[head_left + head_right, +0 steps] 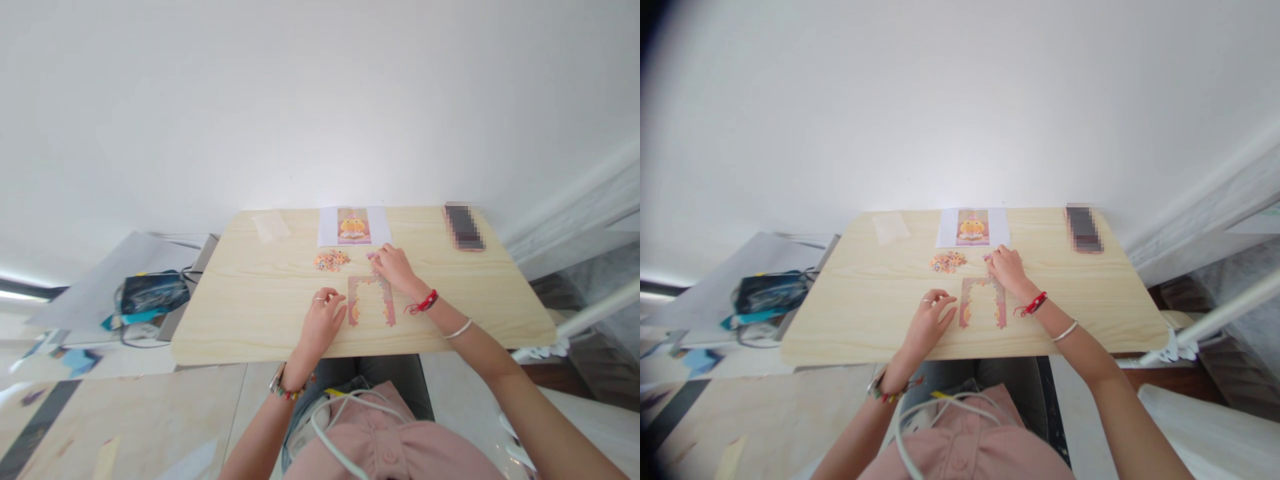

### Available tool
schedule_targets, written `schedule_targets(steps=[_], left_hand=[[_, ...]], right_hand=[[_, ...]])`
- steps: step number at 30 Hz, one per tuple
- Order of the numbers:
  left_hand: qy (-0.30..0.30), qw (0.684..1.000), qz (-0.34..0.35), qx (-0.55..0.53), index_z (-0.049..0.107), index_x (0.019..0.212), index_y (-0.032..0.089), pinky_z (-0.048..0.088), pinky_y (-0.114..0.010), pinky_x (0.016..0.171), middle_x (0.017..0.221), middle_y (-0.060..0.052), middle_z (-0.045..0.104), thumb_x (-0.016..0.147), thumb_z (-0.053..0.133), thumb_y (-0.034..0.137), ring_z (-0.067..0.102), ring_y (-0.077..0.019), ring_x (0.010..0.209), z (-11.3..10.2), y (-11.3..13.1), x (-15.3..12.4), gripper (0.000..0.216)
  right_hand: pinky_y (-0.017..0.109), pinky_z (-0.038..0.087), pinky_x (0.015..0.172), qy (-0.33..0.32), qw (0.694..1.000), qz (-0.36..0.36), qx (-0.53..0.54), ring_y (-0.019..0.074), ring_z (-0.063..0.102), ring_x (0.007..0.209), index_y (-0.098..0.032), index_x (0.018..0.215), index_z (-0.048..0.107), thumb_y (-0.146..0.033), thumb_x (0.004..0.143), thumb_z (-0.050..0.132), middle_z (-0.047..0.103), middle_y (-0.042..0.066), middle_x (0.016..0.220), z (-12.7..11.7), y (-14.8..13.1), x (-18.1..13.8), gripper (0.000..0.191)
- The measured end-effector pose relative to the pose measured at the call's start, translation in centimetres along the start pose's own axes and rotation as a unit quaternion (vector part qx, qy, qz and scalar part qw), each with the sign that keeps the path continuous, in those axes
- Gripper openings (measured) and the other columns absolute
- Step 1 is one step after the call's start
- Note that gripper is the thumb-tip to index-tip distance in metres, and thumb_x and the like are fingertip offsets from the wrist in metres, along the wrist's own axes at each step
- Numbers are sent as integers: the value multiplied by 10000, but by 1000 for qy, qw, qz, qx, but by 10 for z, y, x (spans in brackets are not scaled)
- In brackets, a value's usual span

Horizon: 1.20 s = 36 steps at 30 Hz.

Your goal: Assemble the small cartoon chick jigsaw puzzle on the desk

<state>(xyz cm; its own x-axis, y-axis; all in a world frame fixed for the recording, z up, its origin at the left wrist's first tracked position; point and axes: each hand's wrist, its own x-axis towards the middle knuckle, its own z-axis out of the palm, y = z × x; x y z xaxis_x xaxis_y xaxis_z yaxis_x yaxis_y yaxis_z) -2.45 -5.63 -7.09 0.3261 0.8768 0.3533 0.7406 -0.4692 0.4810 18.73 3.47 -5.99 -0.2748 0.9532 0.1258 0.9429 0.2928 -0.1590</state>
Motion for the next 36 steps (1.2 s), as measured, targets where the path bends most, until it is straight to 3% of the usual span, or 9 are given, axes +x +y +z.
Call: schedule_targets(steps=[6, 9, 17, 36], left_hand=[[4, 1000, 7, -15, 580, 948, 182, 467, -322, 742, 935, -64, 506, 789, 498, 169, 489, -160, 806, -4, 1, -11, 180], [-3, 999, 6, -35, 585, 945, 183, 468, -317, 740, 940, -66, 505, 794, 497, 173, 491, -158, 811, -4, 6, -21, 175], [-45, 996, 17, -73, 603, 900, 199, 468, -296, 715, 927, -63, 503, 814, 486, 203, 493, -149, 810, -3, 15, -39, 146], [-56, 997, 10, -47, 613, 889, 201, 470, -288, 715, 916, -62, 517, 816, 472, 194, 499, -148, 804, 3, 14, -39, 159]], right_hand=[[298, 323, 711, 20, 982, -183, 40, 163, 491, 773, -150, 762, 572, -225, 808, 501, 552, 47, 799, -10, -33, -52, 113], [309, 311, 701, 8, 972, -235, 19, 167, 490, 777, -151, 729, 561, -207, 822, 479, 548, 42, 756, -9, -54, -80, 136], [324, 307, 688, 22, 977, -212, 7, 166, 477, 735, -140, 768, 552, -172, 835, 457, 538, 51, 755, -5, -77, -106, 121], [321, 299, 672, 38, 979, -197, 22, 165, 481, 746, -156, 744, 573, -160, 852, 434, 547, 49, 742, 6, -75, -114, 176]])
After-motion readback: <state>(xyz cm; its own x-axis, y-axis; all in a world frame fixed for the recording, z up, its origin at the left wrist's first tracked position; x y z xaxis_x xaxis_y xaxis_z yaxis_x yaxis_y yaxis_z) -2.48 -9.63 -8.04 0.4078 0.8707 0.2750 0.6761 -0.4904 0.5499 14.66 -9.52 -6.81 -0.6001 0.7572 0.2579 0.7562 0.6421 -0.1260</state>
